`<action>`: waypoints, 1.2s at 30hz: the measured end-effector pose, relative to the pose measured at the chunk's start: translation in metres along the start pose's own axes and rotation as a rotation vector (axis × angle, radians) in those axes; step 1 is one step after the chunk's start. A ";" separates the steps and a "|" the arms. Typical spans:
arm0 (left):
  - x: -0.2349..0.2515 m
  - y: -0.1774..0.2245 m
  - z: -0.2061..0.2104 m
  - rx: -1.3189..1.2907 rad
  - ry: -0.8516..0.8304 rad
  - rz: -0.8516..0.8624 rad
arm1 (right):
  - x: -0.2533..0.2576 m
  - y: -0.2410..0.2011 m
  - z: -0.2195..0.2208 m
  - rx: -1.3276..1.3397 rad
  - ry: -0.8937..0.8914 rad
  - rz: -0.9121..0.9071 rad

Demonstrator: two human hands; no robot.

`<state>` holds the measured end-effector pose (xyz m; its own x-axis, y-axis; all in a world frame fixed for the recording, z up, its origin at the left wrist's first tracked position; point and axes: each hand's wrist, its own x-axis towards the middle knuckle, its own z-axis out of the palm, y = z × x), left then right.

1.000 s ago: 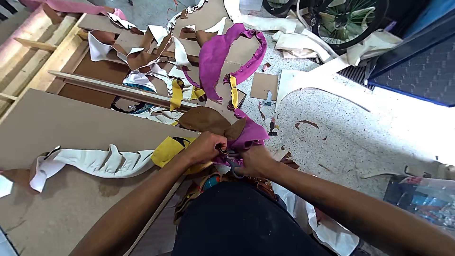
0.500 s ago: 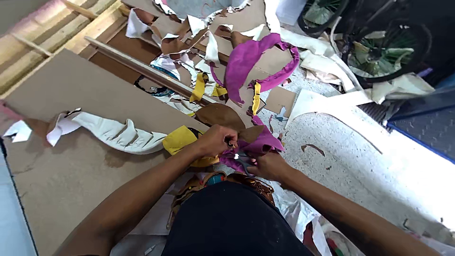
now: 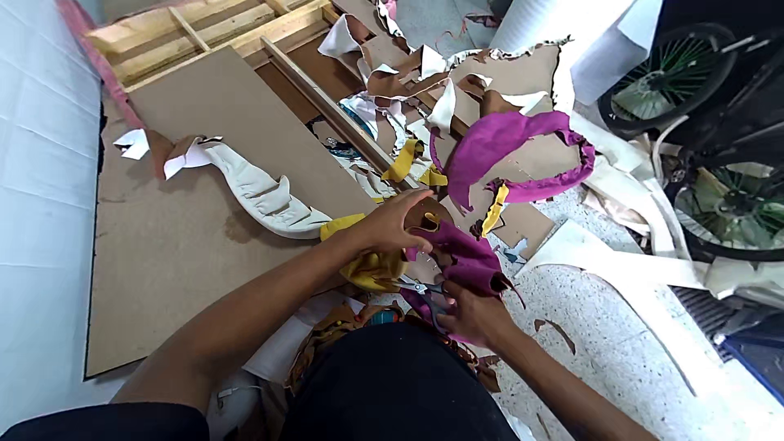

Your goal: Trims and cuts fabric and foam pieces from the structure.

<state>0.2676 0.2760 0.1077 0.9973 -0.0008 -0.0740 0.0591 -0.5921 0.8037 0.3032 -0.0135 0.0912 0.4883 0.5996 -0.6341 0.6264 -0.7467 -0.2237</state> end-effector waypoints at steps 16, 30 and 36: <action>-0.033 0.008 0.004 -0.021 0.153 -0.151 | 0.027 -0.045 0.022 0.126 0.156 -0.069; -0.046 0.031 0.002 -0.237 0.079 0.033 | 0.045 -0.073 0.021 0.007 0.288 -0.204; -0.064 0.068 0.048 -0.554 0.388 -0.031 | 0.016 -0.074 0.038 -0.047 0.365 -0.134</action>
<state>0.2058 0.1969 0.1387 0.9324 0.3600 0.0323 -0.0011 -0.0866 0.9962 0.2415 0.0402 0.0691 0.5791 0.7603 -0.2943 0.7224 -0.6459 -0.2470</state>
